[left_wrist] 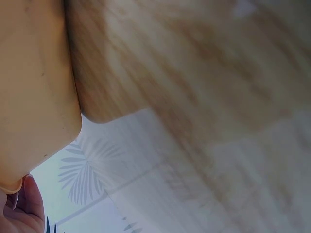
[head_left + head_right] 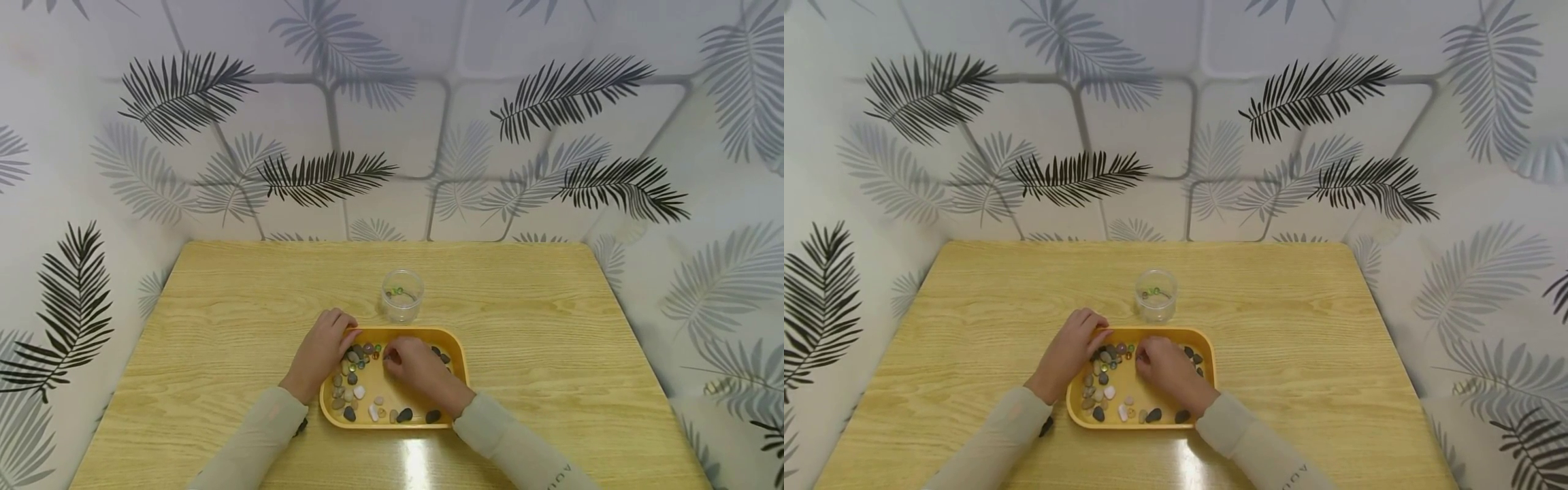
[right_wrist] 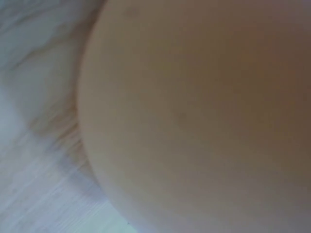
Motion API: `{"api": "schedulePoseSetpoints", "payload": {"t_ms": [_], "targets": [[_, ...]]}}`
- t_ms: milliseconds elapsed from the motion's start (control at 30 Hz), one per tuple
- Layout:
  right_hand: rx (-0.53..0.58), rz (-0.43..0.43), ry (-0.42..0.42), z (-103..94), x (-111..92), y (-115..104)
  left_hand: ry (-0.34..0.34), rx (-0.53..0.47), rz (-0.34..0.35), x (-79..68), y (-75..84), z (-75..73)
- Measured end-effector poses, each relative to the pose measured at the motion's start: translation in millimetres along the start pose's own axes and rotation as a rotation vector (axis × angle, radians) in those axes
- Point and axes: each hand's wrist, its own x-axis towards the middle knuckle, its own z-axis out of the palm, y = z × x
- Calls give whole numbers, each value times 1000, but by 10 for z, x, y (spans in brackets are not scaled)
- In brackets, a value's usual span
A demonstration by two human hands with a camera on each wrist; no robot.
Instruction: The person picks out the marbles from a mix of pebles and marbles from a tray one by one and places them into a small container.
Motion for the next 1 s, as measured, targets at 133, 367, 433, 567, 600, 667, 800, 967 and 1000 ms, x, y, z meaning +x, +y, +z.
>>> {"api": "schedulePoseSetpoints", "payload": {"t_ms": [133, 367, 433, 567, 600, 667, 800, 967, 1000], "targets": [[5, 4, 15, -20, 1, 1, -2, -3, -8, 0, -2, 1], [18, 23, 40, -62, -20, 18, -8, 5, -15, -6, 19, -19], [15, 9, 54, -81, -31, 24, -3, 6, -10, -4, 26, -25], [41, -24, 86, -130, -46, 38, 3, 15, -5, -2, 30, -31], [52, -34, 94, -147, -50, 40, 3, 17, -5, -2, 31, -31], [67, -45, 109, -179, -55, 47, 2, 18, -5, -2, 33, -30], [89, -56, 142, -254, -58, 62, -3, 18, -10, -2, 31, -29], [77, -63, 194, -348, -59, 86, -2, 11, -9, -2, 27, -25], [73, -68, 207, -366, -59, 92, -1, 10, -9, -2, 27, -24]]}}
